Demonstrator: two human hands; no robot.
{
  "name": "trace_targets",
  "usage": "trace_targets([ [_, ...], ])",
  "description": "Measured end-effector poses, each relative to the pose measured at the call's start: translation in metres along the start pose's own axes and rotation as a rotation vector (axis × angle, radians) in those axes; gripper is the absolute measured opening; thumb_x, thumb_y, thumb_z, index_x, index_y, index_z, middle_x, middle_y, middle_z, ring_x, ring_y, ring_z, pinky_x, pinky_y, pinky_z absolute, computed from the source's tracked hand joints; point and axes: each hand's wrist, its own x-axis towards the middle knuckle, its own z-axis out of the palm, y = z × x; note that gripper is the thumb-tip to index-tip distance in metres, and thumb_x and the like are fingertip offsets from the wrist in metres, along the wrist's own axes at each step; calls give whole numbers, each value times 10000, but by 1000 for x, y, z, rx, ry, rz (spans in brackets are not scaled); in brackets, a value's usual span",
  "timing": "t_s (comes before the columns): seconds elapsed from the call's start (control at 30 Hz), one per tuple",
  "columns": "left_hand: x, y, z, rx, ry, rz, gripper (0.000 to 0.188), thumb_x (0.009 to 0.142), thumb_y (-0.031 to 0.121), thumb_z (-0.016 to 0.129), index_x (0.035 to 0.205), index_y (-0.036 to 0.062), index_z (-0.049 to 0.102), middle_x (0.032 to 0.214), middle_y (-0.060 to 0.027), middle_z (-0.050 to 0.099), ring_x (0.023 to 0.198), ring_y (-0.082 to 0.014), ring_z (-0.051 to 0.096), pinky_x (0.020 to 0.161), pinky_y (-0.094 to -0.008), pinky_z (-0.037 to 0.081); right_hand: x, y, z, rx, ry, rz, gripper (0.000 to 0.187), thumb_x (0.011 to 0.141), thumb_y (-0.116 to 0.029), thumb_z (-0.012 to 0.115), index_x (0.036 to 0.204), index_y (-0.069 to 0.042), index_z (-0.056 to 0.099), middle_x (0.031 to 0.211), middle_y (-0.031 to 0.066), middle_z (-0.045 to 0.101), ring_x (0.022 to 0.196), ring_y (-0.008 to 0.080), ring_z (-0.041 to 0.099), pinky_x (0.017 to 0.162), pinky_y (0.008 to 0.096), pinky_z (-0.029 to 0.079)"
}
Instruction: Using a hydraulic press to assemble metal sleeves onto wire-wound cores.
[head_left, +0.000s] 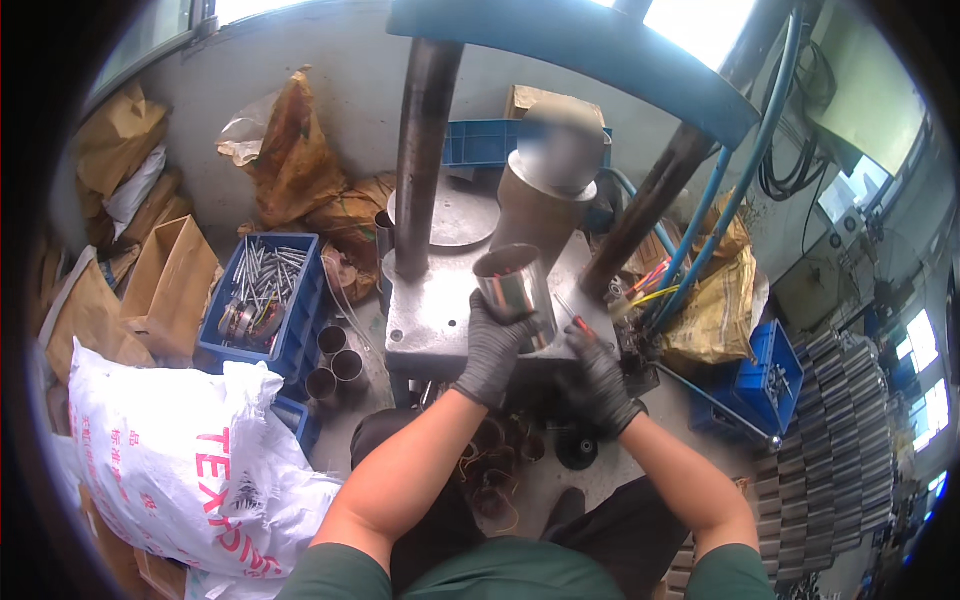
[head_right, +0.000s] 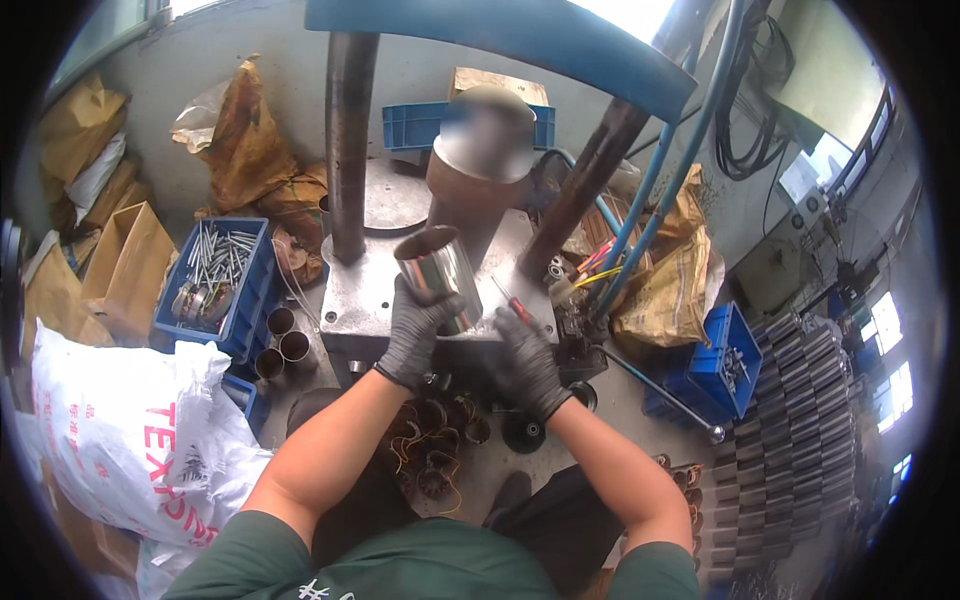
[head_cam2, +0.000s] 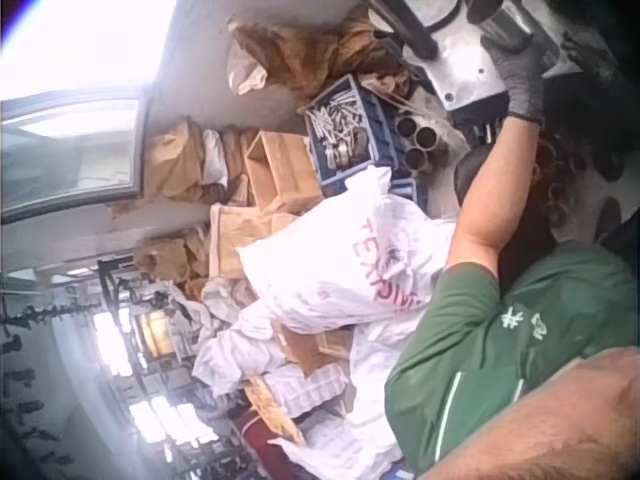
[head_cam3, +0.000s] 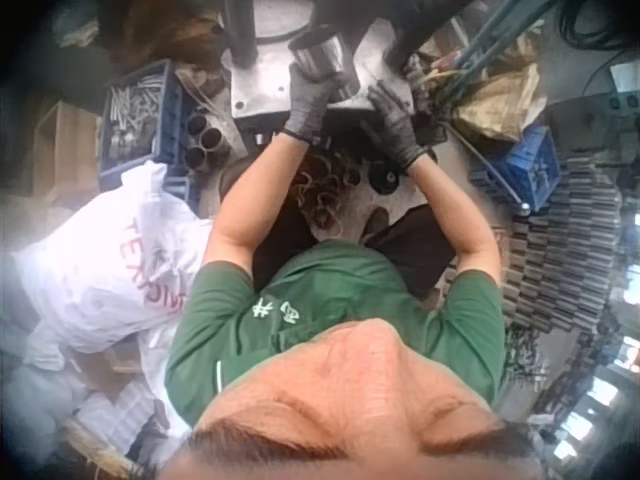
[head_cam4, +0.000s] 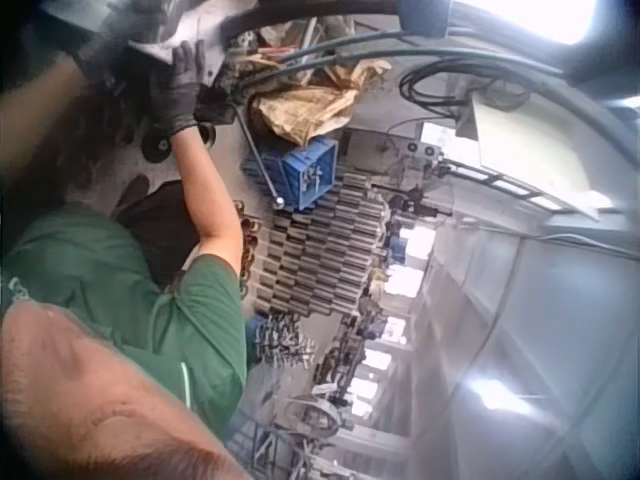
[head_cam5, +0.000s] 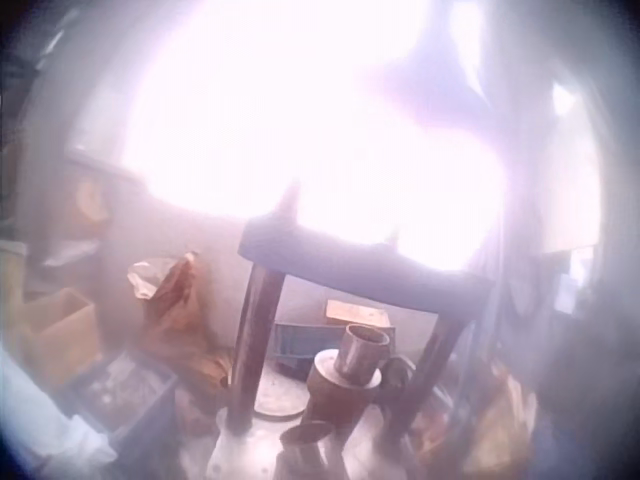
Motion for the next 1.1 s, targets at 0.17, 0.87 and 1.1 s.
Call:
trace_targets([
  [0.17,3,8,-6,-91,35,-66,775,762,11,915,1348,51,409,1207,-118,628,1036,-202,670,869,-343,622,-15,2,36,-345,-225,-5,786,852,-262,706,1516,60,433,1555,315,470,1472,474,441,1259,605,254],
  [0.87,-32,16,8,122,-222,-53,826,763,-8,872,1417,55,372,1308,-139,569,1151,-228,636,949,-338,615,-30,-24,-50,1802,-36,1059,567,1020,-340,588,1444,36,563,1409,213,630,1253,373,648,1021,528,574],
  [1.1,-64,16,45,378,-496,121,708,807,80,862,1398,63,473,1294,-108,627,1096,-219,676,987,-417,597,-15,-19,-92,2042,-323,1029,586,1000,-326,612,1483,0,547,1291,180,657,1082,318,702,892,477,607],
])
